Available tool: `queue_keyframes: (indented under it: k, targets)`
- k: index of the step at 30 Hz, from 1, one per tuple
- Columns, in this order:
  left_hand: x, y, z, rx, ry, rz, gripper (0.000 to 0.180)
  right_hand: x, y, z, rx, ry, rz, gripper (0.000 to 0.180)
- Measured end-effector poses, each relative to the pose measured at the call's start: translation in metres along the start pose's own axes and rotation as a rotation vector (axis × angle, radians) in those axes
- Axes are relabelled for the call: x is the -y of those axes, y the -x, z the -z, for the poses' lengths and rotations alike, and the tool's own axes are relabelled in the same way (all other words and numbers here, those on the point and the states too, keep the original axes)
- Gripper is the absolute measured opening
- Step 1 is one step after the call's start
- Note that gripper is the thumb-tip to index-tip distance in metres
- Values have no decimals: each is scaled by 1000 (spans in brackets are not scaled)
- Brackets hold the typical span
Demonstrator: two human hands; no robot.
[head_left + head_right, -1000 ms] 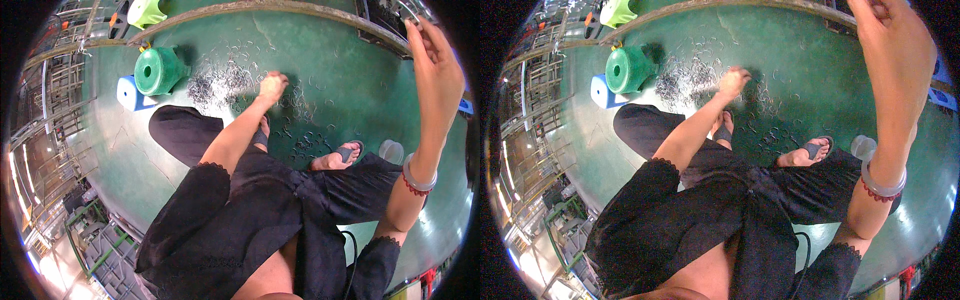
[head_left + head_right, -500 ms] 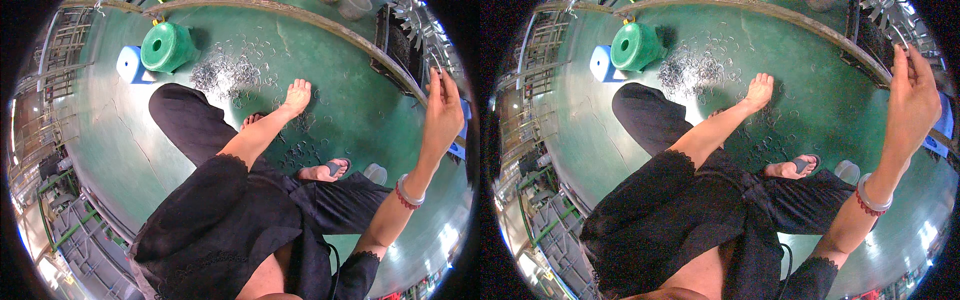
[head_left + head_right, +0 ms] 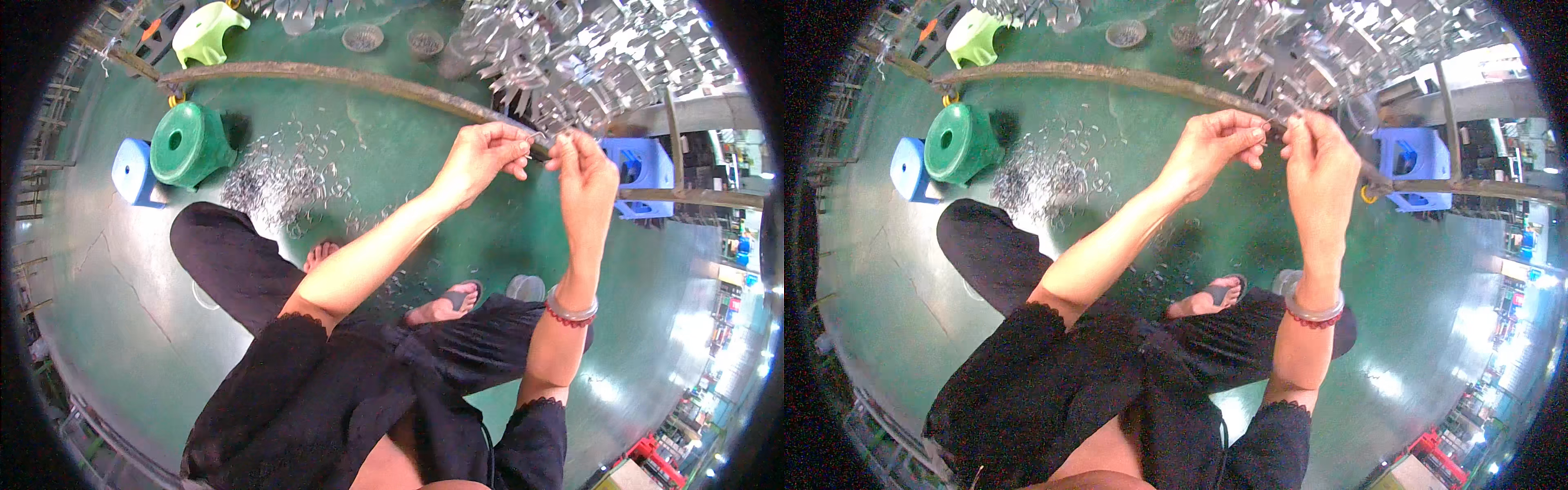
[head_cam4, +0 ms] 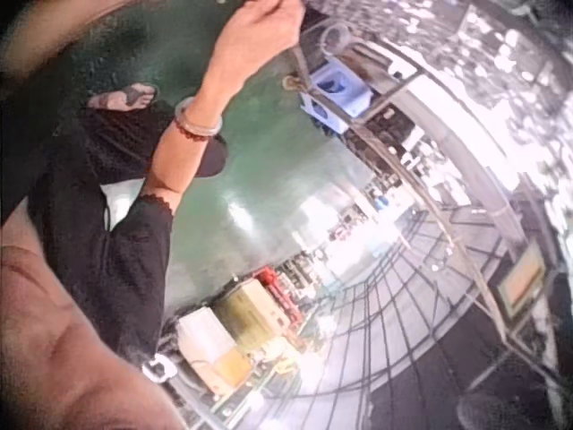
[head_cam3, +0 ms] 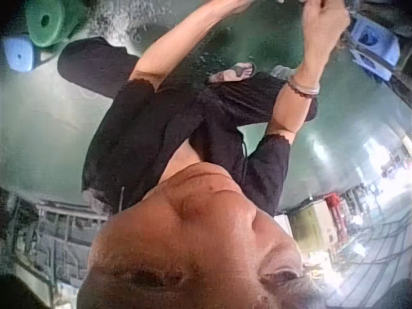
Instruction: The person sits on the floor and repeatedly picks up small metal hooks and a thin wire, then uses pliers to attach the hooks to a hanging metal mesh structure. The person continues this repetitive assembly process for the duration of the clip.
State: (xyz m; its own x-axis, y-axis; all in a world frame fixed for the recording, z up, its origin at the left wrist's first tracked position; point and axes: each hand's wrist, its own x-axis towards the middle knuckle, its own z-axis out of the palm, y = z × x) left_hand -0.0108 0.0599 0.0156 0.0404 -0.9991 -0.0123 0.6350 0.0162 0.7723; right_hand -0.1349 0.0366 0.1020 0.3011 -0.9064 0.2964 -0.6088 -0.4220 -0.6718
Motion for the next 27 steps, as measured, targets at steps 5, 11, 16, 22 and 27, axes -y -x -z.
queue_keyframes:
  k: [5, 11, 16, 22, 27]
  targets:
    - [-13, -1, -13, 79, 115, 46, 14, 10, 4, 7, 6, 42, -58, 18]
    - [-20, 3, -9, 67, 165, 78, 15, 19, 10, 9, 21, 92, -70, 18]
    - [-25, 3, -3, 171, 105, 112, 15, 16, 10, 9, 24, 64, -85, 18]
    - [-18, -11, 8, 320, 22, 118, 12, 0, 3, 17, 103, -80, -109, 18]
    - [-22, -33, 3, 364, -363, 5, 9, 21, -17, 30, 251, 107, -149, 17]
